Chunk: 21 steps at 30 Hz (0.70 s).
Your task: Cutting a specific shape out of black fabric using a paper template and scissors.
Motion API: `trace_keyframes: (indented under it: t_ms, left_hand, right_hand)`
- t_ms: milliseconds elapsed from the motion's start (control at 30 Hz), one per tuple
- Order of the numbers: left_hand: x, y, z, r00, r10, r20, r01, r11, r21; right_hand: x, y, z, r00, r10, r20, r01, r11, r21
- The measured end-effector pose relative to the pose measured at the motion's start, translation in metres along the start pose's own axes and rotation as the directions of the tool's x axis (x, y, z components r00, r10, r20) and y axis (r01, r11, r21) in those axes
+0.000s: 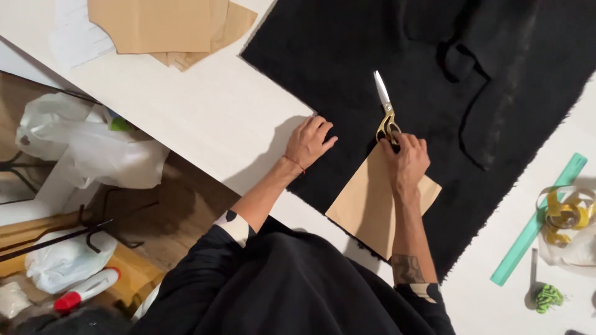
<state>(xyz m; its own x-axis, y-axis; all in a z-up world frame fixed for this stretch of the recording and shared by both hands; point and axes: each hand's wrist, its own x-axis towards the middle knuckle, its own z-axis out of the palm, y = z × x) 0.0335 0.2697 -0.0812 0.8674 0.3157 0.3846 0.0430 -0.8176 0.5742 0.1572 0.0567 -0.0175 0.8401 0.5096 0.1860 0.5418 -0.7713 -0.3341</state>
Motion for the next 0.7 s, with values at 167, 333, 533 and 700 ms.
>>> trace_keyframes:
  t_ms: [167,333,533,700]
  left_hand:
    - [-0.006,-0.008,0.006,0.999,-0.021,-0.029,0.019,0.998,-0.055]
    - [-0.011,-0.006,0.010,0.992,-0.076,-0.100,0.066,0.992,-0.107]
    - [-0.005,-0.006,-0.001,0.981,-0.096,-0.169,0.071,0.986,-0.148]
    - [0.004,-0.002,-0.005,0.965,-0.223,-0.137,0.218,0.975,-0.047]
  right_hand:
    - [0.017,-0.001,0.008,0.991,0.099,0.092,-0.086,0.986,-0.143]
    - [0.037,0.001,0.004,0.978,0.092,0.186,-0.031,0.951,-0.309]
    - [0.048,0.008,-0.007,0.922,0.110,0.372,-0.060,0.988,-0.144]
    - [0.055,0.005,-0.011,0.936,-0.036,0.349,0.107,0.977,-0.185]
